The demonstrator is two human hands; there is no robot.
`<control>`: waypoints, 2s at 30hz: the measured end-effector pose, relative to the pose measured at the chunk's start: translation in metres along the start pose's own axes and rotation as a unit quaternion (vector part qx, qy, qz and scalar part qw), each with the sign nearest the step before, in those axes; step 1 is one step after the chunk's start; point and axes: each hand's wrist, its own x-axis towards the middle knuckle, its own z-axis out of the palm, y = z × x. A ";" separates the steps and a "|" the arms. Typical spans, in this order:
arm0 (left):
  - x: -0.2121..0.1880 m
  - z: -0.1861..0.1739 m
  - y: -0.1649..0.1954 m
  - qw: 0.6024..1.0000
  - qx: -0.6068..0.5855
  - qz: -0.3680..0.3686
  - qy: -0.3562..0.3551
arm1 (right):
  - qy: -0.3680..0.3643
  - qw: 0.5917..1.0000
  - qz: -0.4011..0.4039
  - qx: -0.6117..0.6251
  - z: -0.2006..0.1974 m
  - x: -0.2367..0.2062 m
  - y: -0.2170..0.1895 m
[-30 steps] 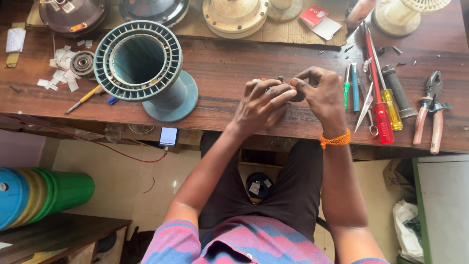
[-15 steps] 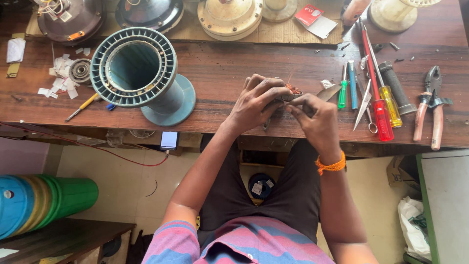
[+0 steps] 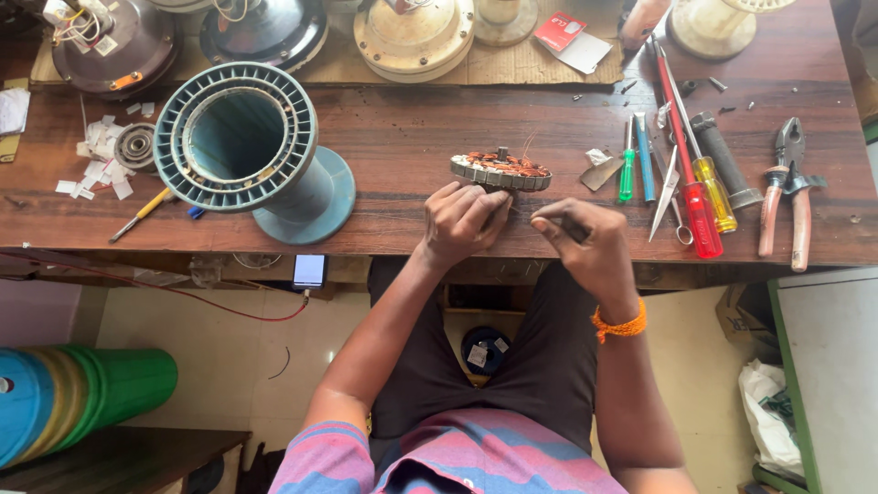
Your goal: The person sits at a workbench and winds copper wire around a motor armature, rotating the armature and pressing the wire coils into place by hand. They turn the armature over and continue winding and adjusting the wire around its slots throughout the clip.
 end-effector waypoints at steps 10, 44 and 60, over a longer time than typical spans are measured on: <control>0.001 0.003 0.023 0.977 -0.068 -0.186 0.084 | -0.013 0.997 0.011 -0.077 0.015 0.070 -0.027; 0.045 -0.023 0.002 0.962 -0.113 -0.172 -0.180 | -0.001 0.994 0.106 -0.020 0.010 0.021 -0.014; 0.011 -0.014 -0.002 0.995 0.035 0.085 -0.028 | 0.041 0.996 0.075 0.001 0.023 -0.012 0.004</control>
